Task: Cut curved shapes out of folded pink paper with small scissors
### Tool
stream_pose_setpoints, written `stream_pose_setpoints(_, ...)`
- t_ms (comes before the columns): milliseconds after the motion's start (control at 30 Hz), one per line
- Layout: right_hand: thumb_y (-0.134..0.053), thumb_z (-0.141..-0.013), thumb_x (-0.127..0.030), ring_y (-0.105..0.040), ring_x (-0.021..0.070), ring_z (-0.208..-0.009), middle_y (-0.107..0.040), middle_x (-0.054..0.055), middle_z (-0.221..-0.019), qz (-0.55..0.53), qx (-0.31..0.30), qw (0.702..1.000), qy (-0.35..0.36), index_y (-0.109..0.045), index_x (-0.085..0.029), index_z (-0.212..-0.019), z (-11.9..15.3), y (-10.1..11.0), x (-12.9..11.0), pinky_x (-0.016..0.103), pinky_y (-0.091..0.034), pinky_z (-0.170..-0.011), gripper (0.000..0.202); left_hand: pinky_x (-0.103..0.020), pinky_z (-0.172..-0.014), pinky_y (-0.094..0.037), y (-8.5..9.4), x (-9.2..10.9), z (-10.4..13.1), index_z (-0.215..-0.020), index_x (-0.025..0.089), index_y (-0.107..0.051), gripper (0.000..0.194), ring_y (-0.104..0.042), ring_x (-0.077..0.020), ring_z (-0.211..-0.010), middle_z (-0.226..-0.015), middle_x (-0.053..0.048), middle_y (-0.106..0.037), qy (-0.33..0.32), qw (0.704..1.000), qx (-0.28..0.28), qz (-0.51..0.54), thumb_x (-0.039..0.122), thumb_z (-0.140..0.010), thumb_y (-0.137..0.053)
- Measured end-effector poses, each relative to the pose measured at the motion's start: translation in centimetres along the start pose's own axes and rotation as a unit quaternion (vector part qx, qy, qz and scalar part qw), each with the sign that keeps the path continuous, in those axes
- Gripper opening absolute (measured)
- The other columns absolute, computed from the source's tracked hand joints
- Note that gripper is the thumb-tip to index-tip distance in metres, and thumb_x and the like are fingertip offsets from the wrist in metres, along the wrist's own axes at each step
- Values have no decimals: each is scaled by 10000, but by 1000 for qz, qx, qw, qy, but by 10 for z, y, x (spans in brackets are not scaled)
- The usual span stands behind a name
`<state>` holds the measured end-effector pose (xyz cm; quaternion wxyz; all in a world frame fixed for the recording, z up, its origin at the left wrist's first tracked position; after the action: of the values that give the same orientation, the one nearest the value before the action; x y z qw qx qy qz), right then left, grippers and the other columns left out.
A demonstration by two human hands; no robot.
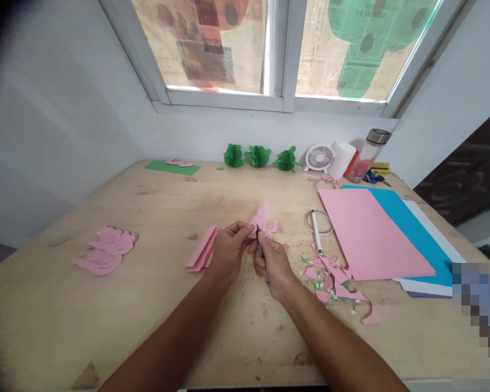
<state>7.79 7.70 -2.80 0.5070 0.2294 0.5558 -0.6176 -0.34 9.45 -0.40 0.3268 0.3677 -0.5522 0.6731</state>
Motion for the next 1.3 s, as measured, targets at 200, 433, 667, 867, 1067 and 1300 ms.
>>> stream_pose_setpoints(200, -539, -756, -525, -199, 34, -288, -309, -104, -353, 7, 5, 1000, 3, -517, -163, -643, 1, 0, -2, 183, -129, -308, 380, -211, -442, -310, 1, -1, 0, -576, 157, -507, 226, -399, -63, -385, -413, 54, -431, -2, 1000, 1, -15, 312, -652, -652)
stream_pose_setpoints(433, -537, -767, -515, -192, 31, -285, -301, -105, -345, 1, 5, 1000, 6, -512, -165, -631, 1, 0, -1, 180, -130, -309, 375, -215, -435, -314, -1, 1, 0, -572, 159, -501, 217, -395, -65, -373, -415, 55, -425, -6, 1000, -2, -9, 303, -653, -642)
stream_pose_setpoints(667, -529, -785, -504, -188, 26, -279, -304, -102, -340, -5, 1, 1000, 2, -517, -159, -628, 0, 0, 1, 175, -116, -309, 379, -209, -411, -293, -1, 2, 1, -577, 159, -488, 208, -394, -63, -354, -418, 62, -420, 5, 1000, 3, 4, 269, -637, -654)
stream_pose_setpoints(867, -540, -771, -514, -193, 25, -284, -299, -105, -350, -15, -13, 1000, -6, -522, -157, -639, 0, -1, 2, 172, -122, -308, 381, -210, -420, -294, -2, 3, 2, -581, 157, -488, 211, -398, -65, -360, -415, 56, -434, -2, 1000, -5, -2, 276, -656, -645)
stream_pose_setpoints(1067, -545, -757, -533, -194, 26, -284, -310, -105, -357, -23, -22, 999, -4, -520, -160, -652, 0, -1, 2, 171, -129, -302, 388, -208, -428, -295, 1, 1, 0, -566, 151, -500, 218, -393, -62, -372, -410, 52, -428, -16, 1000, -11, -24, 289, -675, -630)
stream_pose_setpoints(1300, -545, -766, -522, -193, 24, -279, -315, -102, -357, -30, -25, 999, -7, -529, -155, -647, -2, -1, 3, 173, -122, -301, 386, -207, -439, -296, 2, -1, -1, -566, 154, -499, 226, -391, -62, -386, -413, 50, -431, -13, 999, -11, -33, 295, -694, -621)
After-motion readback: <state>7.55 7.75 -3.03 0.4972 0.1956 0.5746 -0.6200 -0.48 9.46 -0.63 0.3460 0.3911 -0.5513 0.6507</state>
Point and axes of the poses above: each hand's wrist, its own z-axis away from the middle knuckle, its own y-axis out of the back of the hand, x = y × z, the point moved 7 cm from there along -z, towards the middle knuckle
